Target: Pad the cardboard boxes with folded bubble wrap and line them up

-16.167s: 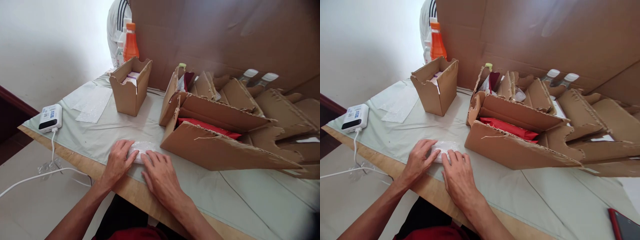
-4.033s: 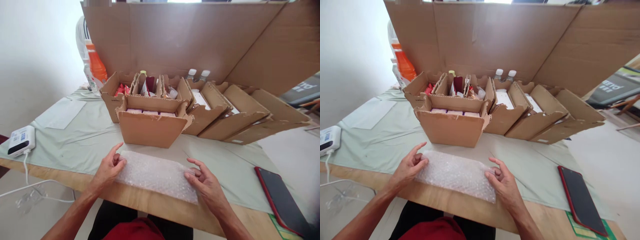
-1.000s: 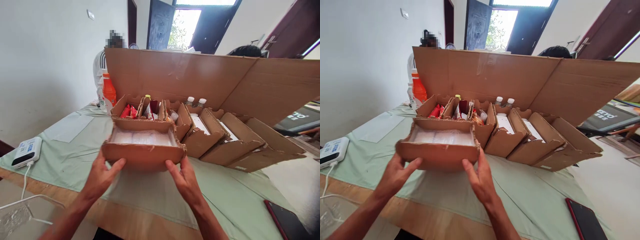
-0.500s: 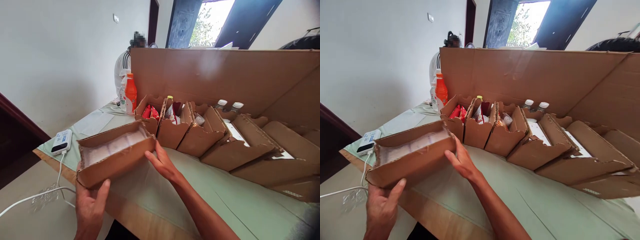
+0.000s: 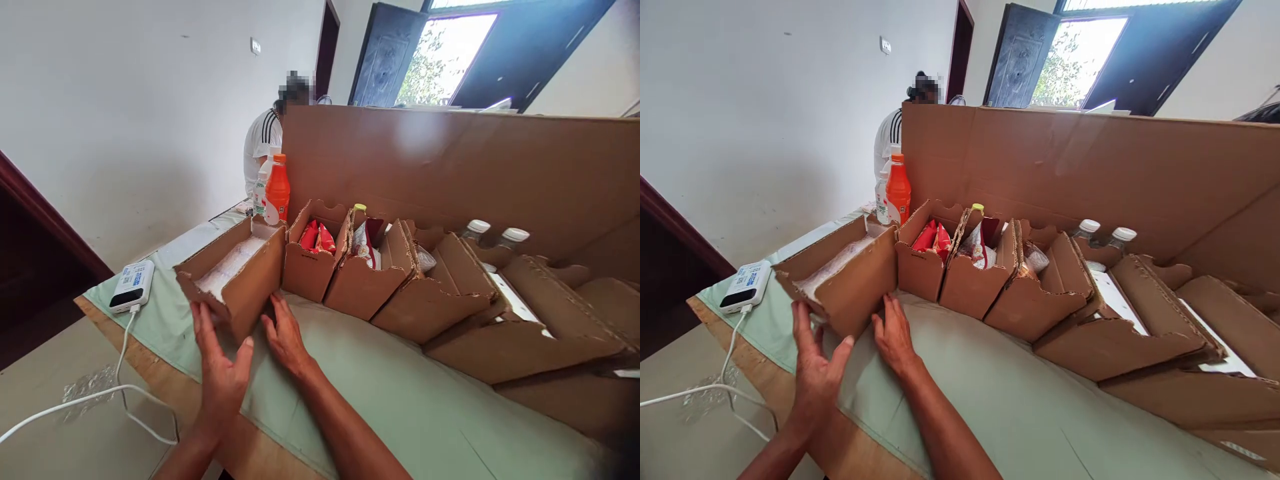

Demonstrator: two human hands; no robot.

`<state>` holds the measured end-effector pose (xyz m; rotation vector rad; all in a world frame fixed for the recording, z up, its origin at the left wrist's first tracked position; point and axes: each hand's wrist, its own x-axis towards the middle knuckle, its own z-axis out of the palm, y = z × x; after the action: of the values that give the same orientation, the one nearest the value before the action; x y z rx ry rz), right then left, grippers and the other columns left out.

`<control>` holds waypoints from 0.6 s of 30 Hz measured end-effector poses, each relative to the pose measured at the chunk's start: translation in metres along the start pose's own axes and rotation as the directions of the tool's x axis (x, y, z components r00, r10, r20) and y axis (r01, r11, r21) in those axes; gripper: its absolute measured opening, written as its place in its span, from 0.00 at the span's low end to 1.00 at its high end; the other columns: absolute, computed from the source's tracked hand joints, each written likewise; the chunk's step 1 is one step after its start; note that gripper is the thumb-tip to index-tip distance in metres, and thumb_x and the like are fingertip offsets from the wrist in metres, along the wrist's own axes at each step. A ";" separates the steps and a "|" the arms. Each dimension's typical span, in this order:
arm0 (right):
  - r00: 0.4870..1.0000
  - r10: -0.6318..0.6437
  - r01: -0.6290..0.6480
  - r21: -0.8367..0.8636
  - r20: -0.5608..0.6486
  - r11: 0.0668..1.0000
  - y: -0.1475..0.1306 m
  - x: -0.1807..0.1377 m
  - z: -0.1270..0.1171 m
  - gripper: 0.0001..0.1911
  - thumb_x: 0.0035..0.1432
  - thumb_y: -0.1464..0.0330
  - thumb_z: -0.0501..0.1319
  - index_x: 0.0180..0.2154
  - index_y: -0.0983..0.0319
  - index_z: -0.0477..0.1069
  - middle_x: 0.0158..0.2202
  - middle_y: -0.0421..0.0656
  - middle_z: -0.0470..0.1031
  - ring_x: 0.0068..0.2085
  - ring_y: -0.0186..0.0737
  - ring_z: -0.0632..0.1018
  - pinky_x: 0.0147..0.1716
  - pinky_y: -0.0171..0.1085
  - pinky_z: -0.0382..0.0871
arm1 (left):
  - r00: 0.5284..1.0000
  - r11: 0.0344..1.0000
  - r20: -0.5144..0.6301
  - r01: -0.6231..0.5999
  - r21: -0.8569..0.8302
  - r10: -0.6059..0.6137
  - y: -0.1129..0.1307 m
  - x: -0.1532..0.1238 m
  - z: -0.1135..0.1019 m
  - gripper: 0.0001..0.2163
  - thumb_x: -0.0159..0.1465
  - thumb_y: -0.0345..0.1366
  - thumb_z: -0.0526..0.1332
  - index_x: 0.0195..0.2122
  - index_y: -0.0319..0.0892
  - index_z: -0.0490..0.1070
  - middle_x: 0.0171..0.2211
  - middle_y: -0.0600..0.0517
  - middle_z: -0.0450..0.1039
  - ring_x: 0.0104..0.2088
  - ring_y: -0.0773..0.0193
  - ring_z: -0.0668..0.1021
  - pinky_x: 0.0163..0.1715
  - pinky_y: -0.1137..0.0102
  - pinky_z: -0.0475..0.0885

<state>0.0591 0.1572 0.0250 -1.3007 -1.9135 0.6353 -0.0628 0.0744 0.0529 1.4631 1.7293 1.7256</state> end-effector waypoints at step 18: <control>0.993 0.061 -0.037 -0.219 0.104 0.975 -0.007 0.004 -0.001 0.20 0.64 0.73 0.54 0.50 0.56 0.79 0.47 0.50 0.82 0.50 0.54 0.77 0.48 0.47 0.70 | 0.923 0.999 0.384 0.042 -0.019 -0.032 -0.015 0.050 0.099 0.35 0.66 0.44 0.61 0.72 0.41 0.51 0.76 0.39 0.33 0.75 0.49 0.41 0.72 0.50 0.46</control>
<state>0.0546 0.1579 0.0318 -1.4797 -2.0936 0.5440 -0.0136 0.1742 0.0384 1.6151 1.5066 1.3244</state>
